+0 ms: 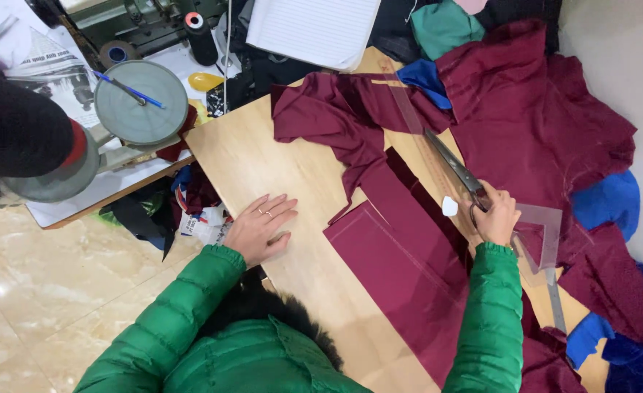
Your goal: The person uses shears to cut a piece of maroon velvet fabric along marked lines on a wooden table. After cutting, the person sets the shears aside, smooths the fabric, and places a smaller cut piece on top of the larger piece.
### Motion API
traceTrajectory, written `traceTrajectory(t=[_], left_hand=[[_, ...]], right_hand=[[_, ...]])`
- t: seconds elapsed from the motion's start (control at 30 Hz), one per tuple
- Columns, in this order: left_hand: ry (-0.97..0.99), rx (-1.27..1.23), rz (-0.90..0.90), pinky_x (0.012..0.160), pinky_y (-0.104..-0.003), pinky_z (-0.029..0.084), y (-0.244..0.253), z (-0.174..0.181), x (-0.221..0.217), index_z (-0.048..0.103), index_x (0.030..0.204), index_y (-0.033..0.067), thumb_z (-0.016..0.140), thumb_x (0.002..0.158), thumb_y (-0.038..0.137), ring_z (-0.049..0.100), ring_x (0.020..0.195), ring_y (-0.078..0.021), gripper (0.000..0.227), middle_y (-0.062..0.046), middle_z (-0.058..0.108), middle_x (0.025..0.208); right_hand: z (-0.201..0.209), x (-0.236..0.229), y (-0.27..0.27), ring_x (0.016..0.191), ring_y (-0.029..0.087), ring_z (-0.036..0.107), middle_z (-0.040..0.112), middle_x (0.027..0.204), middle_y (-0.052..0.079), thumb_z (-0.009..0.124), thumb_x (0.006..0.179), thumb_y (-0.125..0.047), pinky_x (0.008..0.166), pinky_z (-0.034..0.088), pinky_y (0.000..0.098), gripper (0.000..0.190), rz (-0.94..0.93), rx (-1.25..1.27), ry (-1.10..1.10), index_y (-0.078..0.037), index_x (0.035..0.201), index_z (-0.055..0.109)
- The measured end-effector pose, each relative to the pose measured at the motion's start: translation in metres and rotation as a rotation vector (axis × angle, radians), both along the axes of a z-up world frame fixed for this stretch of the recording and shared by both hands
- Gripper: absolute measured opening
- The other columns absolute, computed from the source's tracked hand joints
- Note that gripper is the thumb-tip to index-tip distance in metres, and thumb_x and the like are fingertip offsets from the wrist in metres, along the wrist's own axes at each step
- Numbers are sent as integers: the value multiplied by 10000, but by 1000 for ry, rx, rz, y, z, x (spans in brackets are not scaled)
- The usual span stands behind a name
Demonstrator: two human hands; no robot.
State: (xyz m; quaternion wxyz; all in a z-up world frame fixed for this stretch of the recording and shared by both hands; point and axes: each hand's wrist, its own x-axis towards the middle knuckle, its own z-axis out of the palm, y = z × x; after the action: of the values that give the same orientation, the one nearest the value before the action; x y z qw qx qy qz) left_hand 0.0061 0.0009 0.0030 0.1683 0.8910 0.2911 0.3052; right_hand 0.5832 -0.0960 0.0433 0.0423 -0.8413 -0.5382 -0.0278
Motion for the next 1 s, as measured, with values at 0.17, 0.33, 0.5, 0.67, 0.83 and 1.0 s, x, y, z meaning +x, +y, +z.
traceTrajectory(t=[0.17, 0.33, 0.5, 0.67, 0.83, 1.0], left_hand=[[-40, 29, 18, 1217, -408, 337, 1, 0, 3, 647, 1293, 169, 635, 905, 377, 536, 1401, -187, 440, -6, 602, 1480], [-30, 39, 25, 1207, -405, 349, 0, 3, -2, 647, 1282, 170, 610, 920, 387, 532, 1400, -190, 424, -16, 609, 1453], [-70, -1, 7, 1191, -441, 360, -1, -6, -3, 650, 1265, 147, 675, 846, 342, 551, 1381, -215, 463, -42, 628, 1424], [-35, 37, -4, 1207, -438, 355, -2, 1, -9, 674, 1261, 123, 656, 879, 308, 546, 1381, -229, 425, -44, 625, 1435], [-10, 26, -92, 1200, -464, 361, -1, 5, -11, 672, 1267, 94, 644, 895, 256, 523, 1397, -260, 406, -76, 605, 1462], [57, -62, -79, 1225, -524, 300, -2, -13, -8, 552, 1432, 170, 585, 1000, 407, 446, 1470, -257, 493, -46, 536, 1535]], right_hand=[[-37, 64, 10, 1119, 300, 580, 583, 1093, 15, 832, 799, -404, 941, 503, 507, 679, 71, 21, 115, -376, 1447, 631], [-43, 73, 11, 1212, 385, 575, 568, 1244, 122, 852, 761, -250, 1025, 481, 521, 810, 108, -27, 238, -336, 1522, 590], [-31, 53, 9, 1176, 461, 601, 605, 1227, 201, 853, 811, -229, 1016, 491, 537, 735, 149, 23, 125, -275, 1510, 631], [-34, 36, -1, 1120, 465, 604, 635, 1253, 208, 802, 831, -299, 927, 484, 587, 713, 76, 106, -74, -238, 1520, 628], [-30, -29, -44, 987, 489, 636, 662, 1227, 223, 792, 868, -477, 765, 509, 633, 649, -33, 348, -244, -199, 1445, 690], [-12, -165, -134, 1210, 506, 591, 558, 1387, 231, 710, 970, -475, 892, 507, 677, 633, -252, 169, 4, -249, 1540, 556]])
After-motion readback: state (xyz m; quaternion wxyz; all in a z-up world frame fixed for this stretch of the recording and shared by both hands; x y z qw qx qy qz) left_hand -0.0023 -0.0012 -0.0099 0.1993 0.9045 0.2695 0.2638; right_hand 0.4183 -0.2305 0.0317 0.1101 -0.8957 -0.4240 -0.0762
